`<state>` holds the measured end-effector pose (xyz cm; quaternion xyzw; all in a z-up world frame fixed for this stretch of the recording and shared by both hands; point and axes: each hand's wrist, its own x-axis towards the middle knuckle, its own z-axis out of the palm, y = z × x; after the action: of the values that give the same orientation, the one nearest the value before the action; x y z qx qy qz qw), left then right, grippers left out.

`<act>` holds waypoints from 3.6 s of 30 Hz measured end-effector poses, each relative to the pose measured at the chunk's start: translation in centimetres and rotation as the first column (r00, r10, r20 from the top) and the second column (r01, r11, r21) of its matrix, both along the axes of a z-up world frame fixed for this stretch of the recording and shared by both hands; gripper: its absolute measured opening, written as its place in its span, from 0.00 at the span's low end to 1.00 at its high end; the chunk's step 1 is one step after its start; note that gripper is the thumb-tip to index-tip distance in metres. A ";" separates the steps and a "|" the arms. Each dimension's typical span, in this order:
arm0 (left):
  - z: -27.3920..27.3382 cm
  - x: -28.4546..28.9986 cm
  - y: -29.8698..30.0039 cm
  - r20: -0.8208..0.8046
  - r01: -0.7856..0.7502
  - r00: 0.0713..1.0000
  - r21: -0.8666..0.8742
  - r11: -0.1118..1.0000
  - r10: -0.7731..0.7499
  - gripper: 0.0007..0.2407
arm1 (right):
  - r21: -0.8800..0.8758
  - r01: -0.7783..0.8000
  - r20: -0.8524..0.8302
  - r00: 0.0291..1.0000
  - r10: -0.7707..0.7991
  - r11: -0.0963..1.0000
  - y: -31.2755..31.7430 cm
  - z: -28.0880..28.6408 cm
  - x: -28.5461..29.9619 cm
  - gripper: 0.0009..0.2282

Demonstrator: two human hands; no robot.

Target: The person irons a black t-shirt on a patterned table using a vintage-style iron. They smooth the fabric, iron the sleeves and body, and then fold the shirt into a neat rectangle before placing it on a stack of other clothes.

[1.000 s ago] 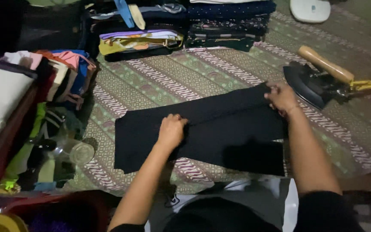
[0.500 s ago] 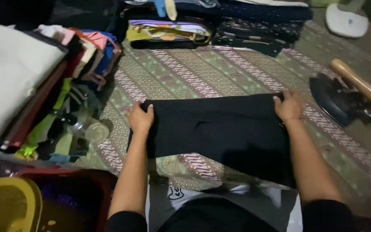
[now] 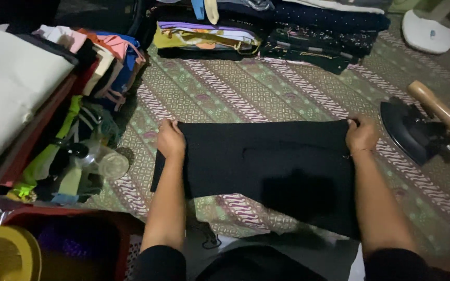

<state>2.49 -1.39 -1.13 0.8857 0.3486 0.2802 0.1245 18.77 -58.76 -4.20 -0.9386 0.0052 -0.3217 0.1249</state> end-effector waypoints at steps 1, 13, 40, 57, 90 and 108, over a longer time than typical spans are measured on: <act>-0.7 0.9 0.3 -0.002 0.001 1.000 0.000 1.000 -0.001 0.08 | 0.000 0.001 -0.002 1.000 -0.001 1.000 -0.3 -0.5 0.7 0.10; 8.7 -4.6 -11.3 0.089 0.421 0.893 0.175 0.890 -0.441 0.22 | 0.516 0.023 -0.413 0.883 0.225 0.857 -4.4 3.1 -0.5 0.27; 5.0 -4.9 -16.4 -0.318 0.813 0.582 0.251 0.526 -0.748 0.07 | 0.630 -0.016 -0.177 0.970 0.164 0.777 -5.3 0.1 -4.1 0.05; 6.5 -4.8 -18.2 -0.451 0.859 0.487 0.094 0.503 -0.748 0.17 | 0.328 0.091 -0.443 0.894 0.068 0.940 -1.6 3.1 3.1 0.09; -2.6 3.1 6.6 0.169 0.434 0.901 -0.291 0.853 -0.400 0.07 | -0.015 -0.236 -0.216 0.950 0.227 0.972 -2.6 2.1 2.1 0.13; -4.6 0.5 12.2 0.389 0.590 0.803 -0.629 0.506 -0.453 0.14 | 0.008 -0.606 -0.492 0.690 0.531 0.795 17.1 9.6 -26.1 0.19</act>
<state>2.94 10.79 -5.76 0.7964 0.1334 0.1438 0.5720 -7.38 -41.67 5.42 -0.9489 -0.2813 -0.0290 0.1402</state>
